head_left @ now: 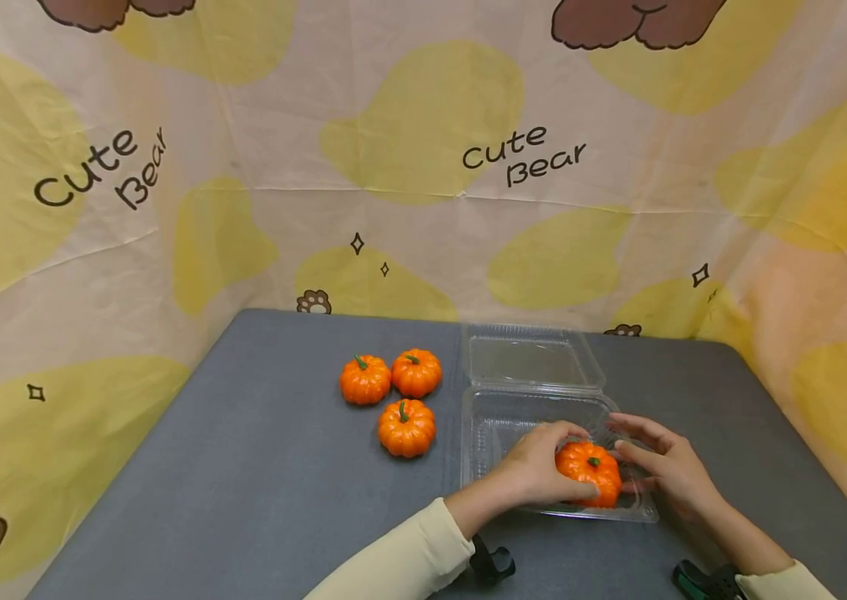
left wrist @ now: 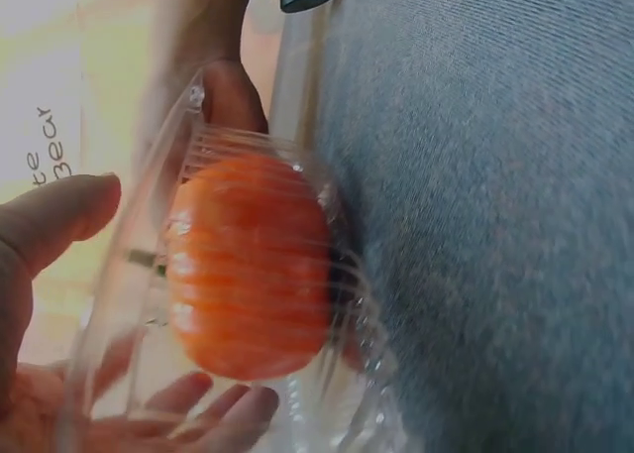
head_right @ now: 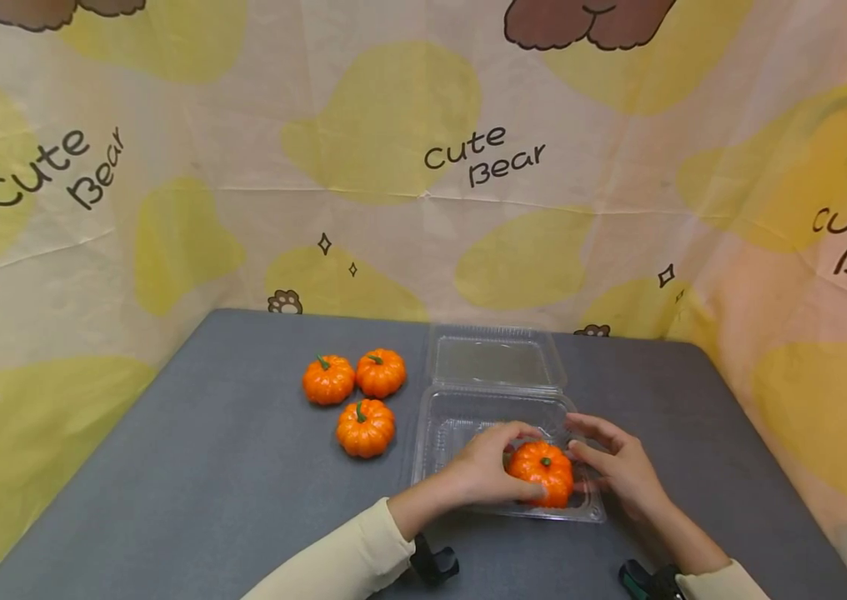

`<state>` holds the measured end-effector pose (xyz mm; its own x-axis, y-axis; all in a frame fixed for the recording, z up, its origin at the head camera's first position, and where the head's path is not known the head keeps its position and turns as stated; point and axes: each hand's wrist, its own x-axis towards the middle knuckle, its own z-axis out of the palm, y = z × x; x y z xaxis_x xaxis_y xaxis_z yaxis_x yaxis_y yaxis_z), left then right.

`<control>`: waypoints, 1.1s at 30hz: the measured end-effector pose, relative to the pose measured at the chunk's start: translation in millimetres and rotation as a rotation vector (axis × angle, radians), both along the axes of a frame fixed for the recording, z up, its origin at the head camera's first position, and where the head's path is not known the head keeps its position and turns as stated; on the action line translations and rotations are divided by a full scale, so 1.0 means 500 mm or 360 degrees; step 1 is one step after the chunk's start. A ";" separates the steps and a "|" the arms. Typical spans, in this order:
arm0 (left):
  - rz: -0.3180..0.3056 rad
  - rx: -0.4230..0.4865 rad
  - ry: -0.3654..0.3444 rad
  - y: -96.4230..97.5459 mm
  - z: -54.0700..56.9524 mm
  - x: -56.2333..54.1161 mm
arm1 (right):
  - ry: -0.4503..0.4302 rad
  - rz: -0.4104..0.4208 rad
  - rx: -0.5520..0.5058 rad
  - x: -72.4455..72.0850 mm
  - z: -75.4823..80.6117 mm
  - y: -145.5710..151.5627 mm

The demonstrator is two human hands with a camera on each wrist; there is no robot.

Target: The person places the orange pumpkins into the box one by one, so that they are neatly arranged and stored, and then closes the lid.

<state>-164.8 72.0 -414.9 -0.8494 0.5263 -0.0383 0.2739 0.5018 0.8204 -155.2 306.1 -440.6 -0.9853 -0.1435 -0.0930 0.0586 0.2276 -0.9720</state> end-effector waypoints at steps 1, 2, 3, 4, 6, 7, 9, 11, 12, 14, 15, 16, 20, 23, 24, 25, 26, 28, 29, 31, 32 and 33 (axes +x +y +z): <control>-0.0002 0.0022 -0.0002 -0.004 0.003 0.000 | -0.0002 -0.0005 0.0005 0.000 0.000 0.000; 0.0000 0.0044 0.0002 -0.008 0.005 0.000 | -0.0002 -0.0008 0.0010 0.000 0.001 -0.001; 0.0005 0.0060 0.0011 -0.012 0.008 0.000 | -0.0002 -0.0012 0.0014 0.000 0.001 -0.001; 0.0012 0.0076 0.0020 -0.016 0.011 -0.001 | -0.0002 -0.0016 0.0018 0.000 0.001 -0.002; 0.0029 0.0116 0.0038 -0.024 0.016 -0.003 | 0.0001 -0.0023 0.0022 0.000 0.002 -0.002; 0.0037 0.0132 0.0045 -0.028 0.019 -0.004 | 0.0001 -0.0024 0.0023 0.000 0.002 -0.003; 0.0044 0.0150 0.0076 -0.036 0.025 -0.007 | -0.0002 -0.0025 0.0023 -0.001 0.002 -0.003; 0.0043 0.0176 0.0100 -0.044 0.031 -0.009 | -0.0010 -0.0027 0.0025 -0.002 0.002 -0.003; 0.0044 0.0182 0.0109 -0.049 0.035 -0.010 | -0.0013 -0.0027 0.0028 -0.003 0.002 -0.002; 0.0045 0.0203 0.0144 -0.057 0.042 -0.012 | -0.0021 -0.0030 0.0034 -0.004 0.001 -0.002; 0.0048 0.0212 0.0157 -0.061 0.045 -0.012 | -0.0024 -0.0033 0.0037 -0.004 0.001 -0.001; 0.0052 0.0224 0.0165 -0.066 0.048 -0.012 | -0.0027 -0.0035 0.0039 -0.005 0.001 -0.001; 0.0071 0.0243 0.0210 -0.084 0.061 -0.012 | -0.0022 -0.0038 0.0035 -0.004 0.001 -0.001; 0.0091 0.0236 0.0243 -0.102 0.073 -0.012 | -0.0011 -0.0034 0.0027 -0.003 0.002 -0.002; 0.0099 0.0229 0.0258 -0.108 0.077 -0.012 | -0.0009 -0.0035 0.0024 -0.002 0.002 -0.003; 0.0107 0.0227 0.0275 -0.115 0.080 -0.012 | -0.0007 -0.0034 0.0024 -0.002 0.002 -0.003; 0.0117 0.0217 0.0295 -0.121 0.084 -0.012 | -0.0007 -0.0033 0.0024 -0.002 0.001 -0.003; 0.0146 0.0208 0.0329 -0.135 0.090 -0.012 | -0.0008 -0.0034 0.0029 -0.001 0.001 -0.003; 0.0161 0.0204 0.0350 -0.142 0.093 -0.012 | -0.0009 -0.0034 0.0030 -0.001 0.000 -0.002; 0.0194 0.0203 0.0388 -0.155 0.098 -0.014 | -0.0010 -0.0033 0.0034 -0.001 0.000 -0.001; 0.0212 0.0203 0.0404 -0.162 0.101 -0.014 | -0.0009 -0.0033 0.0034 -0.001 0.000 -0.001; 0.0230 0.0204 0.0413 -0.169 0.103 -0.015 | -0.0008 -0.0033 0.0036 -0.002 0.001 0.000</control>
